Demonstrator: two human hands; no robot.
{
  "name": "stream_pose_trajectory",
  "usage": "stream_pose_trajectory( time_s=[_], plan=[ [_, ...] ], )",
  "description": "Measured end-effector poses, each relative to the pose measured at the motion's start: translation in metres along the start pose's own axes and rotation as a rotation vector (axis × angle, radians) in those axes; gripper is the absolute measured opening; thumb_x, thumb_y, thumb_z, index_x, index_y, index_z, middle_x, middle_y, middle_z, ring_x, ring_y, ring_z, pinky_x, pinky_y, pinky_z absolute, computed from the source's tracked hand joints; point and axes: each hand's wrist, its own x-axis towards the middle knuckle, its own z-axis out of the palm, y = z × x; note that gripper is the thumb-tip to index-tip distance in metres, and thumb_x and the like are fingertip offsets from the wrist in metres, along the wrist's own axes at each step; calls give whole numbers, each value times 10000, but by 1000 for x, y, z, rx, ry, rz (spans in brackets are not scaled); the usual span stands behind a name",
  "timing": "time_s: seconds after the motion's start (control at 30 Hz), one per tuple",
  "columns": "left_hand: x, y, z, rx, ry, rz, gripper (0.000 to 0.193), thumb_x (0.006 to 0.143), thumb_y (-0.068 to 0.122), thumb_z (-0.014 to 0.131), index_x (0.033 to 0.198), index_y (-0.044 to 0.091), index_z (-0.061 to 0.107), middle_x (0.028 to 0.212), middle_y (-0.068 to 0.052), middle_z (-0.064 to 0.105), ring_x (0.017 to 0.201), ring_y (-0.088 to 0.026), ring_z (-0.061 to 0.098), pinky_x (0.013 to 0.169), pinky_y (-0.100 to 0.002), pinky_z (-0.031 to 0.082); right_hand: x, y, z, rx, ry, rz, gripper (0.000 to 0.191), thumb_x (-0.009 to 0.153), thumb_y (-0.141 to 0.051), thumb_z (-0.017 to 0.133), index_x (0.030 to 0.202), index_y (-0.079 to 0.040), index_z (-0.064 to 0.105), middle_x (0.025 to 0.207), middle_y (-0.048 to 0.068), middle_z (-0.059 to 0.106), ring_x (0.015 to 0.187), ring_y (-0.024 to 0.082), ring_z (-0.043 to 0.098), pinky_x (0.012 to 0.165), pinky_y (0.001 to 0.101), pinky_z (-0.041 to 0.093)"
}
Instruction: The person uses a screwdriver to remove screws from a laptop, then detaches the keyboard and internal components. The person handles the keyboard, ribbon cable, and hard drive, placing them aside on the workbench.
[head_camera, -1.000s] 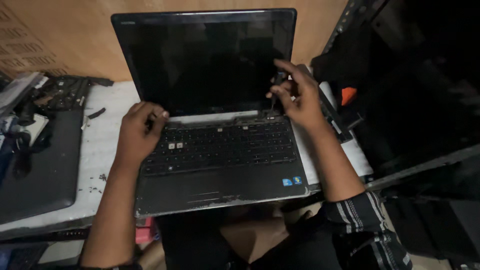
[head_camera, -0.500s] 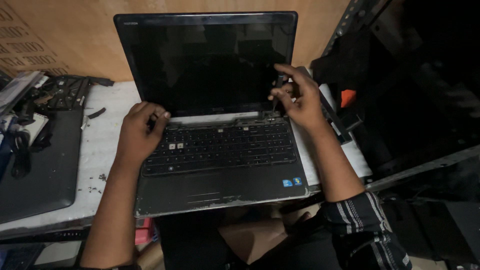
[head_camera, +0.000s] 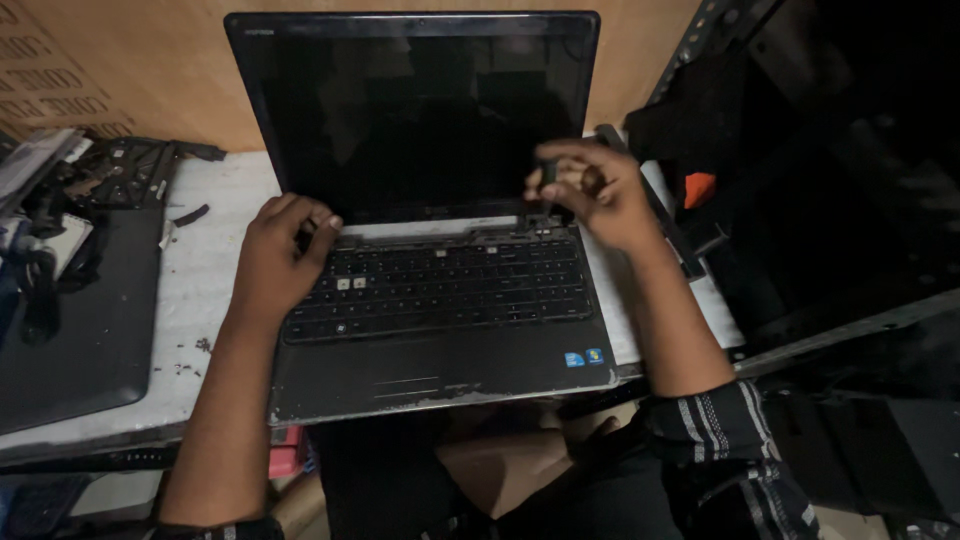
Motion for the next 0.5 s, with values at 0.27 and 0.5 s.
stream_pose_trajectory(
  time_s=[0.27,0.5],
  plan=[
    [1,11,-3,19,24,79,104,970,90,711,928,3,674,875,-108,642,839,-235,620,699,-354,488,5,27,7,-55,301,92,312,901,64,746,1198,-29,756,877,96,644,771,223,553,723,321,440],
    [12,78,6,376,-190,502,113,875,166,765,904,56,765,836,-96,692,843,-273,626,749,-431,493,4,27,-2,1,247,-85,386,872,93,708,1230,-50,715,1091,59,678,1077,175,644,981,320,531]
  ],
)
